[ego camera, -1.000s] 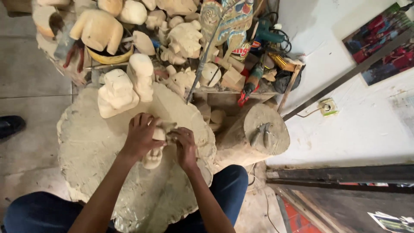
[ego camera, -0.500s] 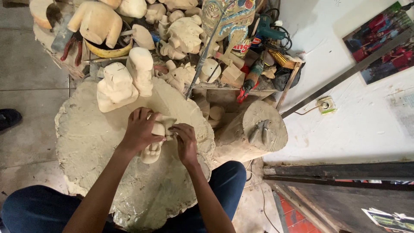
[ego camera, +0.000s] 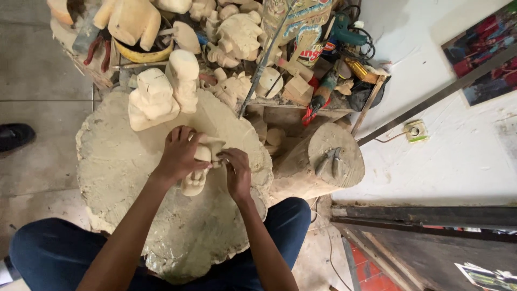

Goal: Inspecting and rotating a small wooden carving with both hands on a stone workbench

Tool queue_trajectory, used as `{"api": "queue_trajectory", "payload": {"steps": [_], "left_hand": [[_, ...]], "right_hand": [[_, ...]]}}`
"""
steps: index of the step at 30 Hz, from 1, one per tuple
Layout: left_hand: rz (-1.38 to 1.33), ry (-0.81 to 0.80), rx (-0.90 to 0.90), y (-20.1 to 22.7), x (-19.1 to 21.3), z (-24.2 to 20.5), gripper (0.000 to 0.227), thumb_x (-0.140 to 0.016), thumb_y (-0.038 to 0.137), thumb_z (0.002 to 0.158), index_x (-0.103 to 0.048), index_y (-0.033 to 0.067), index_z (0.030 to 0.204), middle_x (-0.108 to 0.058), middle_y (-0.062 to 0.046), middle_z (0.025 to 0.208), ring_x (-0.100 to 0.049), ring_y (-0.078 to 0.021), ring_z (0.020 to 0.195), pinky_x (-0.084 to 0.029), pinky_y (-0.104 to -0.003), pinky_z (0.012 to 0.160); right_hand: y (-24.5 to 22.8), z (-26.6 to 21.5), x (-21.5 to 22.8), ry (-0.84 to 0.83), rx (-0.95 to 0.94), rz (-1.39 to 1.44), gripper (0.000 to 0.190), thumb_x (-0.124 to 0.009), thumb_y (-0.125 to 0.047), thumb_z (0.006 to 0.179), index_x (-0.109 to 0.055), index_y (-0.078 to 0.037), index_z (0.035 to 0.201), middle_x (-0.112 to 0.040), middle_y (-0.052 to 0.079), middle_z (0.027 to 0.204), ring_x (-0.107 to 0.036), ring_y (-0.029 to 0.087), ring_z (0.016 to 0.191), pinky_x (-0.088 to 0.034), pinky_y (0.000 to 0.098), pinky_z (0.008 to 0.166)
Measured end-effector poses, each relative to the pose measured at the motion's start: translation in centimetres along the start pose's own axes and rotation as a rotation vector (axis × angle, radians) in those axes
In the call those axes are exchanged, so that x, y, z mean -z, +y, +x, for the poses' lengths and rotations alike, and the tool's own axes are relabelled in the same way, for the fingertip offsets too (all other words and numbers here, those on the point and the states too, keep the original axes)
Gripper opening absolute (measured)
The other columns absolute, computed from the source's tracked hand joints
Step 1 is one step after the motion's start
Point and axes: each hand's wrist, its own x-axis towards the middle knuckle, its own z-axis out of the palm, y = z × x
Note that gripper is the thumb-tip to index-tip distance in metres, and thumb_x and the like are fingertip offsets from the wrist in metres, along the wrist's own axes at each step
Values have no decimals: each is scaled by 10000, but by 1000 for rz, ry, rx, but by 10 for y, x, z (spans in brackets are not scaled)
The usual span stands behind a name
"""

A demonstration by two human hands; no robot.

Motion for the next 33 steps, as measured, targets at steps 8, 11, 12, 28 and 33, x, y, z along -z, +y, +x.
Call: {"api": "queue_trajectory", "payload": {"steps": [8, 11, 12, 28, 33], "left_hand": [[-43, 35, -29, -10, -2, 7, 887, -813, 540, 636, -529, 200, 1405, -443, -113, 1290, -345, -389, 1350, -298, -651, 1141], [-12, 42, -29, -11, -13, 1, 883, -807, 554, 629, -539, 195, 1390, -446, -109, 1287, -349, -382, 1349, -310, -640, 1138], [17, 53, -31, -12, -13, 7, 891, -812, 559, 610, -548, 202, 1383, -446, -100, 1293, -349, -376, 1356, -312, -634, 1140], [122, 51, -2, 4, -14, 6, 886, -843, 524, 641, -517, 202, 1399, -469, -103, 1304, -341, -374, 1392, -289, -611, 1156], [100, 70, -25, 12, -5, 5, 865, -893, 472, 656, -530, 181, 1385, -459, -102, 1296, -329, -373, 1396, -267, -606, 1167]], "right_hand": [[1, 4, -2, 13, -55, 6, 213, -618, 27, 975, -781, -91, 1048, -742, 91, 1075, -643, 300, 1142, -496, 408, 1048], [0, -3, 1, 29, -65, -4, 164, -633, 1, 981, -771, -74, 1027, -742, 91, 1076, -648, 300, 1139, -509, 404, 1037], [10, -1, -4, 72, -80, -10, 148, -635, 2, 978, -764, -57, 1022, -739, 102, 1091, -647, 298, 1150, -515, 405, 1032], [9, 22, 5, -3, 200, -135, 144, -657, 48, 942, -755, -53, 976, -726, 93, 1027, -648, 304, 1115, -529, 379, 1024], [27, 30, 6, -92, 283, -133, 130, -674, 31, 936, -754, -63, 979, -718, 72, 1050, -639, 299, 1117, -539, 392, 999]]}}
